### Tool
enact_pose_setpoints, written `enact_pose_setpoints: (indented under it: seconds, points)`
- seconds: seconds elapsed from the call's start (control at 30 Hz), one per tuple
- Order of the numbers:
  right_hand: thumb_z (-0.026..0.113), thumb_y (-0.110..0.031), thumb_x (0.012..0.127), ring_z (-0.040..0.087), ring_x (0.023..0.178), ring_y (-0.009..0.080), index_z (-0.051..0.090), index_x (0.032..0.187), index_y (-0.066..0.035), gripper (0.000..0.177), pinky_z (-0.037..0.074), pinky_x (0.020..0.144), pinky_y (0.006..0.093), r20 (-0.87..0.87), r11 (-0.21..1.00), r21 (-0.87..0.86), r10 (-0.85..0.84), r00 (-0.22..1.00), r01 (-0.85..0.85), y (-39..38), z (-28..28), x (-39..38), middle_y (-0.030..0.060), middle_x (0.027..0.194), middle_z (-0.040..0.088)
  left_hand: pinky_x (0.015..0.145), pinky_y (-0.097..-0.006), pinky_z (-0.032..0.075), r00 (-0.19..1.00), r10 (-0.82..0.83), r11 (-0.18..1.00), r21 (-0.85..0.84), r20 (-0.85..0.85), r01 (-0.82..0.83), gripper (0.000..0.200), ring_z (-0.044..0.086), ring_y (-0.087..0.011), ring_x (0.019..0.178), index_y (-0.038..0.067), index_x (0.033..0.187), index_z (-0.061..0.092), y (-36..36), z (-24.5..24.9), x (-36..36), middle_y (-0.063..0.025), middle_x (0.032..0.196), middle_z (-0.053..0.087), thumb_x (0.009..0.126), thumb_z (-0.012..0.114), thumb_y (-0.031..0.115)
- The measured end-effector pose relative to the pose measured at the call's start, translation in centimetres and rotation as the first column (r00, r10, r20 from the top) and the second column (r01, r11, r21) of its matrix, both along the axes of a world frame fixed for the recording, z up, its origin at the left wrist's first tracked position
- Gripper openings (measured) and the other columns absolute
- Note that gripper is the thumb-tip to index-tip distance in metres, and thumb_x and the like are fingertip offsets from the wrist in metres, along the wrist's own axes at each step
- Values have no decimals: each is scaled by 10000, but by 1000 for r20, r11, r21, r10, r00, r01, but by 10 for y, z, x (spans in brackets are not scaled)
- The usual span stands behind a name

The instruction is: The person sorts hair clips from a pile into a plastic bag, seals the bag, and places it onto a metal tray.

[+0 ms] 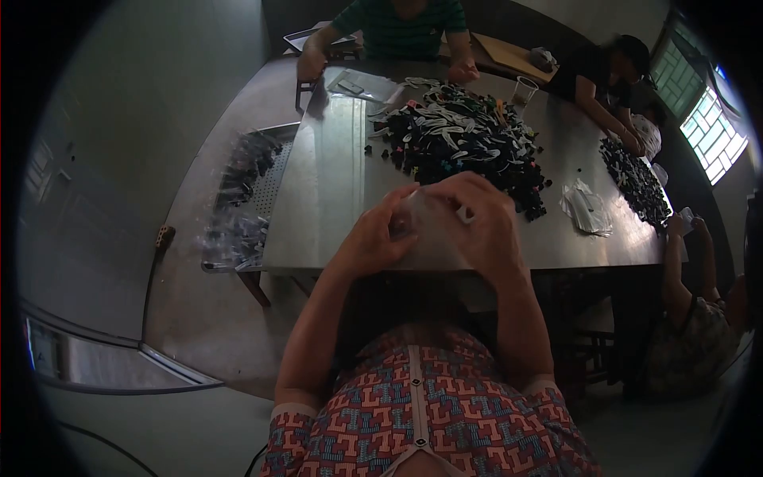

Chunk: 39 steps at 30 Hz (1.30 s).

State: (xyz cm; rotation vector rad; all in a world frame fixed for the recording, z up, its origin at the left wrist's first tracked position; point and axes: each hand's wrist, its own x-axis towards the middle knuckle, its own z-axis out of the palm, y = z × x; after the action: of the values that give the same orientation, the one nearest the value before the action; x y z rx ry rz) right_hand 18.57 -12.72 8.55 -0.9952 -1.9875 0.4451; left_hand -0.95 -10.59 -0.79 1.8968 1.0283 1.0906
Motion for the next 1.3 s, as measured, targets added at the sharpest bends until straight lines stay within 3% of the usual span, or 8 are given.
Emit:
enact_pose_setpoints:
  seconds: [0.13, 0.2, 0.3, 0.43, 0.77, 1.13, 1.23, 1.3]
  points:
    - [701, -58, 868, 664, 975, 266, 723, 1062, -58, 195, 544, 820, 376, -35, 982, -89, -173, 984, 169, 73, -20, 40, 86, 1046, 681, 881, -300, 514, 999, -6, 996, -90, -44, 2, 745, 643, -153, 962, 42, 1474, 412, -3, 14, 0, -72, 1093, 685, 809, 747, 48]
    - [717, -80, 855, 629, 1050, 297, 724, 1067, -61, 213, 507, 914, 415, 263, 941, 94, -338, 904, 325, 106, -45, 59, 83, 1083, 677, 881, -301, 512, 999, 1, 997, -80, -37, -4, 744, 643, -155, 961, 49, 1476, 409, -3, 13, 0, -73, 1087, 685, 813, 745, 47]
    - [707, -96, 858, 585, 1119, 322, 726, 1049, -70, 194, 459, 988, 437, 391, 937, 215, -340, 855, 275, 113, -67, 70, 80, 1118, 671, 885, -304, 507, 1000, 3, 997, -71, -11, -4, 740, 641, -156, 967, 59, 1477, 409, -4, 10, 1, -73, 1081, 685, 818, 744, 45]
    - [711, -73, 838, 592, 1135, 301, 708, 1044, -64, 207, 454, 998, 422, 371, 952, 192, -295, 880, 238, 97, -70, 79, 84, 1113, 665, 886, -330, 526, 1000, 1, 999, -44, -13, -2, 748, 658, -192, 924, 91, 1508, 397, -2, 6, 0, -75, 1060, 695, 852, 751, 164]
    - [674, -74, 814, 617, 1031, 323, 715, 1055, -99, 246, 480, 943, 434, 323, 950, 92, -311, 894, 298, 115, -69, 93, 93, 1037, 676, 872, -303, 516, 1000, 8, 997, -83, 8, -8, 750, 616, -156, 852, 88, 1511, 396, -4, 9, 1, -60, 1014, 687, 852, 748, 151]
    - [642, -91, 815, 618, 1014, 346, 761, 992, -112, 214, 496, 907, 459, 396, 942, 74, -329, 857, 327, 126, -74, 96, 112, 1012, 668, 965, -357, 519, 999, -18, 996, -89, 37, 21, 736, 669, -210, 1019, 99, 1502, 408, -1, 3, -1, -85, 1103, 697, 852, 751, 138]
    - [684, -73, 810, 639, 923, 288, 743, 1011, -90, 210, 513, 829, 412, 437, 933, 156, -360, 824, 324, 123, -69, 96, 105, 929, 647, 963, -355, 520, 999, -17, 997, -76, 36, 20, 735, 669, -216, 1021, 104, 1500, 410, -1, 3, -1, -88, 1104, 697, 850, 752, 137]
    - [698, -103, 844, 653, 902, 269, 743, 994, -85, 158, 519, 816, 402, 348, 941, 37, -328, 878, 337, 118, -62, 96, 103, 936, 665, 959, -352, 520, 999, -15, 997, -75, 40, 18, 736, 670, -217, 1016, 106, 1501, 410, -2, 3, 0, -88, 1102, 697, 850, 752, 138]
